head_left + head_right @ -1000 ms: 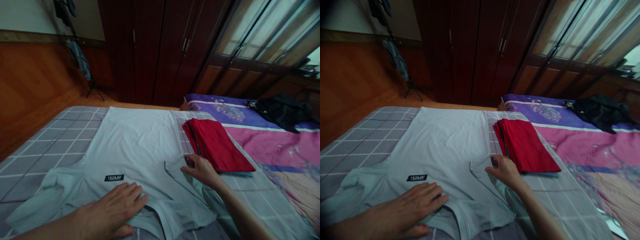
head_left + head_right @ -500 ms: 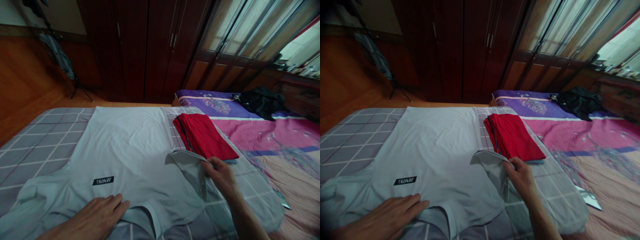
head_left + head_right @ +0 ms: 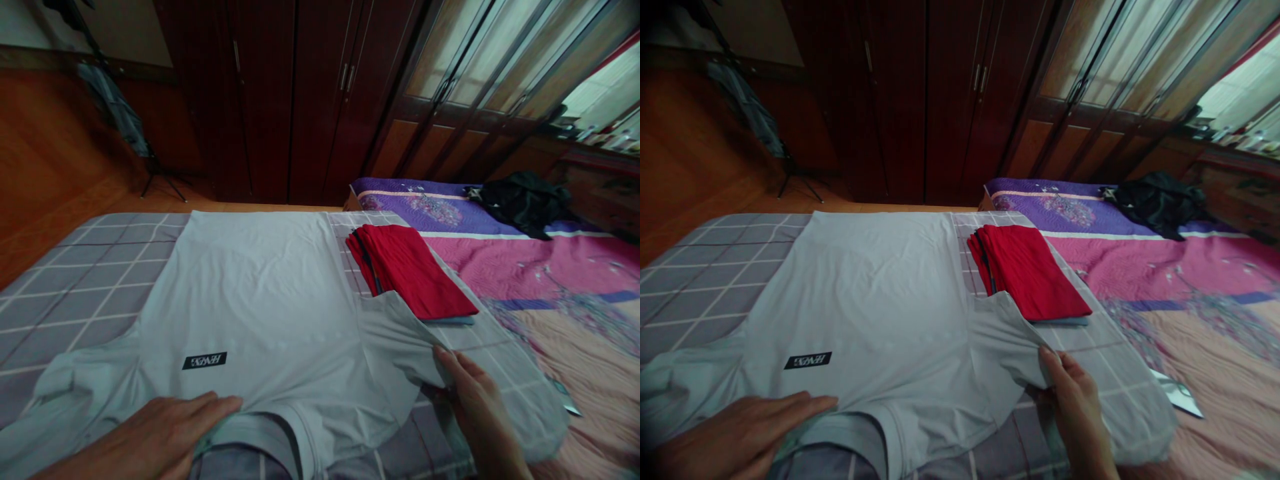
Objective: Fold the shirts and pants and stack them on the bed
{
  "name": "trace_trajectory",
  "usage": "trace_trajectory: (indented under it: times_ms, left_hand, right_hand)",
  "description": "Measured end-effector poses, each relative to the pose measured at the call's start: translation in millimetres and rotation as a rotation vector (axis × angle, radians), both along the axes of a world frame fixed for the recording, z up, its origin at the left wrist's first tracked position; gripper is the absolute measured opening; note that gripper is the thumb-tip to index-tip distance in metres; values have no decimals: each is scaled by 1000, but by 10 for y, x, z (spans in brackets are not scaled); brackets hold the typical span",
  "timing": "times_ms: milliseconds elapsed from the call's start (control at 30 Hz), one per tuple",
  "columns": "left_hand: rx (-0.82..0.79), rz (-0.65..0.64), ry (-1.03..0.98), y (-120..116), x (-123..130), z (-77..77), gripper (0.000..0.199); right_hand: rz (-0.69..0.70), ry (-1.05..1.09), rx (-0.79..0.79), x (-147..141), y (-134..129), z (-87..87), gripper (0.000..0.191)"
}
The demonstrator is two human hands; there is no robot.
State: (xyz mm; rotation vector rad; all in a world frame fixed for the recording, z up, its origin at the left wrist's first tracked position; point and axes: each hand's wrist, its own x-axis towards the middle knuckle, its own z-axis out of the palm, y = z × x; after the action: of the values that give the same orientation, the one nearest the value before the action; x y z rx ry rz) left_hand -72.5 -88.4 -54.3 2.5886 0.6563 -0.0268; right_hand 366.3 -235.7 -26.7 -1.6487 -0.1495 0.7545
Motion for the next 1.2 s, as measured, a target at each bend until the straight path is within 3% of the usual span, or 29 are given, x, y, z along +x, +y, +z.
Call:
trace_trajectory:
  times_ms: [100, 167, 233, 333, 400, 467, 600, 800, 867, 967, 1100, 1200]
  left_hand:
    - [21, -56, 58, -3, 268, 311, 57]
    - [48, -190, 45, -94, 566, 451, 70]
    - [149, -296, 2, -227, 891, 482, 72]
    - [288, -399, -35, -395, 1290, 427, 46]
    - [286, -432, 1, -435, 1448, 431, 24]
    - [207, -450, 22, -423, 1522, 486, 9]
    - [25, -488, -49, -376, 1535, 556, 12]
    - [18, -594, -128, -427, 1534, 324, 15]
    - [3, -613, -125, -428, 1548, 290, 15]
    - [-50, -595, -103, -387, 1557, 379, 15]
    - [-244, -577, -115, -275, 1530, 641, 8]
    - [-322, -544, -145, -174, 1502, 749, 4]
  right_hand:
    - [47, -35, -26, -1, 48, 3, 37]
    - [64, -59, -28, 2, 87, -10, 37]
    - [87, -89, -40, 12, 120, -26, 36]
    - [135, -80, -56, 40, 143, -38, 36]
    - [143, -33, -41, 56, 136, -33, 35]
    - [121, 9, -16, 59, 114, -23, 34]
    - [82, 27, 36, 25, 63, 3, 31]
    - [108, 56, 54, -90, 135, 216, 32]
    - [212, -59, 49, -228, 218, 314, 36]
    - [511, -476, 14, -592, 359, 377, 35]
    - [1045, -1165, -112, -1086, 434, 272, 22]
    - [1191, -1358, -186, -1177, 334, 144, 24]
